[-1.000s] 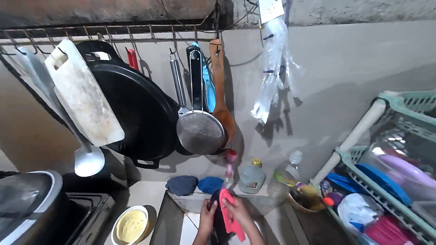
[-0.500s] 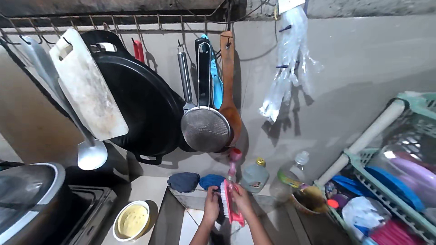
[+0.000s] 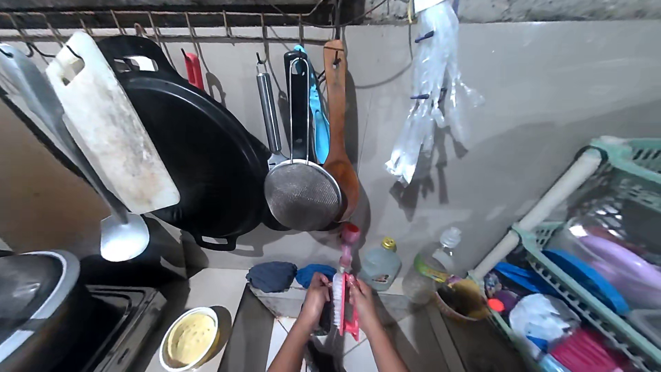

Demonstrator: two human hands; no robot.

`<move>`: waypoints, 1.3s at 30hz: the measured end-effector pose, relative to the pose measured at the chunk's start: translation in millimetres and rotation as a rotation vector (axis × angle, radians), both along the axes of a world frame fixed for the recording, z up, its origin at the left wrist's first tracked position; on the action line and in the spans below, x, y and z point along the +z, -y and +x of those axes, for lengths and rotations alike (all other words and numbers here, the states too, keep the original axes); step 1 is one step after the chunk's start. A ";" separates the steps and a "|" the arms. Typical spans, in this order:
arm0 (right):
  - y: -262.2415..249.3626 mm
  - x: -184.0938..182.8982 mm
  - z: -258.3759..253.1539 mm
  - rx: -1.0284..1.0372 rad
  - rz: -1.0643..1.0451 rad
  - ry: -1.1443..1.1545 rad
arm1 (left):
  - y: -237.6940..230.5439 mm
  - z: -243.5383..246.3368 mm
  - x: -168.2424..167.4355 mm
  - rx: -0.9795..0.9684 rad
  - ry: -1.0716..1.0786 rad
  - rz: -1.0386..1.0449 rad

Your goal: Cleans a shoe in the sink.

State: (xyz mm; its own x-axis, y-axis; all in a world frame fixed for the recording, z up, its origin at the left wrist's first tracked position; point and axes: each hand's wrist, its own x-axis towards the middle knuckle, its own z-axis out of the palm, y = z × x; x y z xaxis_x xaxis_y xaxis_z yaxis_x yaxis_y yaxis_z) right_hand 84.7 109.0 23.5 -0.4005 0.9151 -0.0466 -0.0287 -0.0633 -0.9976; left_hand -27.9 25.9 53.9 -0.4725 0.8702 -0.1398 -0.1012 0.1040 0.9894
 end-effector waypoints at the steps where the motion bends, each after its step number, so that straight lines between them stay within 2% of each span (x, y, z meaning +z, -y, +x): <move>1: -1.0 1.6 -1.1 0.002 -0.032 -0.011 | 5.5 -5.7 3.0 -0.080 0.029 -0.002; 5: -4.5 6.0 -5.7 0.018 -0.185 -0.078 | 17.2 -35.7 14.3 -0.483 -0.003 -0.036; 8: -3.1 8.2 -6.5 0.012 -0.273 -0.150 | 21.5 -49.8 18.8 -0.558 -0.052 0.013; 10: -2.3 8.3 -6.3 0.009 -0.296 -0.193 | 26.1 -50.5 17.3 -0.463 -0.071 0.032; 13: -2.6 9.3 -4.5 -0.010 -0.305 -0.246 | 31.2 -42.3 10.7 -0.219 -0.082 0.027; 18: 1.1 18.6 -8.0 -0.055 -0.268 -0.219 | 28.9 -21.7 -9.0 0.029 -0.249 0.018; 22: 8.3 23.6 -19.9 -0.114 -0.246 -0.210 | 24.5 2.4 -14.0 0.304 -0.388 0.003; 24: 9.4 25.8 -23.8 -0.158 -0.254 -0.201 | 24.5 6.2 -20.3 0.295 -0.432 0.013; 28: 5.3 30.3 -21.0 -0.173 -0.307 -0.175 | 30.8 -3.4 -35.3 -0.019 -0.475 0.052; 30: 4.4 39.8 -19.4 -0.134 -0.315 -0.101 | 32.0 -3.8 -39.5 -0.085 -0.448 0.065; 33: 3.8 49.8 -17.9 -0.037 -0.263 0.045 | 24.4 5.3 -43.7 0.030 -0.395 0.096; 36: 3.5 48.9 -11.5 0.063 -0.038 0.222 | 7.6 19.4 -48.7 0.195 -0.250 0.174; 39: 13.1 50.2 -0.8 0.097 0.157 0.366 | -5.6 30.7 -53.6 0.275 -0.125 0.210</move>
